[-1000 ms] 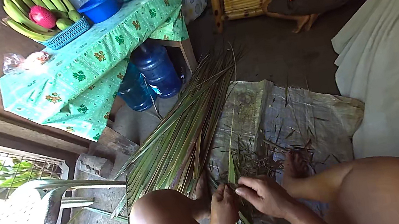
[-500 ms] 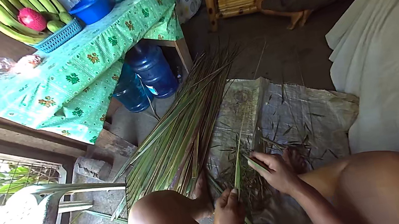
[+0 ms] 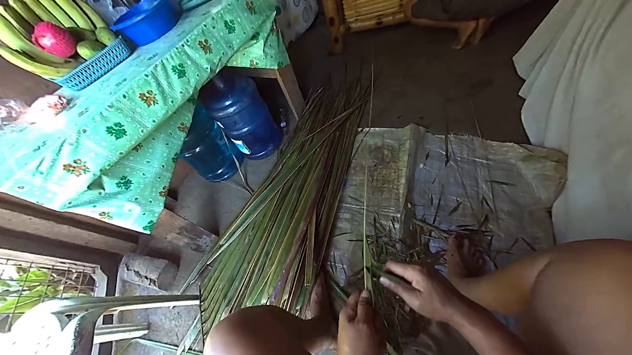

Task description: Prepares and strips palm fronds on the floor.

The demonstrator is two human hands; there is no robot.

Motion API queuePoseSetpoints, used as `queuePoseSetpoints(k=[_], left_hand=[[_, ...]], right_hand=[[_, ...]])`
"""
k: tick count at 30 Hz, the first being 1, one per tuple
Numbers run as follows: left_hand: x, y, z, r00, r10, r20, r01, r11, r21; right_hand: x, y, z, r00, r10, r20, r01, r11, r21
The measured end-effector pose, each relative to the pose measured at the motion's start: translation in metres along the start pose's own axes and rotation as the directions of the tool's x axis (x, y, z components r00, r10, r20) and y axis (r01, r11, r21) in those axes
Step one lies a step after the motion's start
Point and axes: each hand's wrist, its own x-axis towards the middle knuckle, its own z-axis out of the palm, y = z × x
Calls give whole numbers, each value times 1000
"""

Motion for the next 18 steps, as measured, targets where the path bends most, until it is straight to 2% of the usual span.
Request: queuePoseSetpoints(k=[4, 6, 9, 12, 15, 18], left_hand=[[-12, -9, 0, 994, -48, 97, 46, 999, 21], [-13, -11, -1, 994, -51, 98, 52, 999, 2], [-4, -9, -5, 997, -33, 65, 35, 999, -31], [2, -5, -8, 999, -18, 32, 19, 999, -39], [1, -5, -7, 999, 0, 46, 2, 998, -57], [-3, -8, -7, 997, -29, 77, 35, 996, -80]], right_hand=[[9, 13, -14, 973, 185, -135, -184, 983, 18], [9, 13, -20, 974, 199, -103, -195, 979, 52], [1, 0, -20, 978, 178, 110, -191, 973, 126], [-4, -14, -10, 955, 78, 287, -131, 977, 168], [-5, -13, -1, 965, -8, 264, -25, 992, 121], [-2, -7, -1, 984, 26, 175, -24, 1000, -12]])
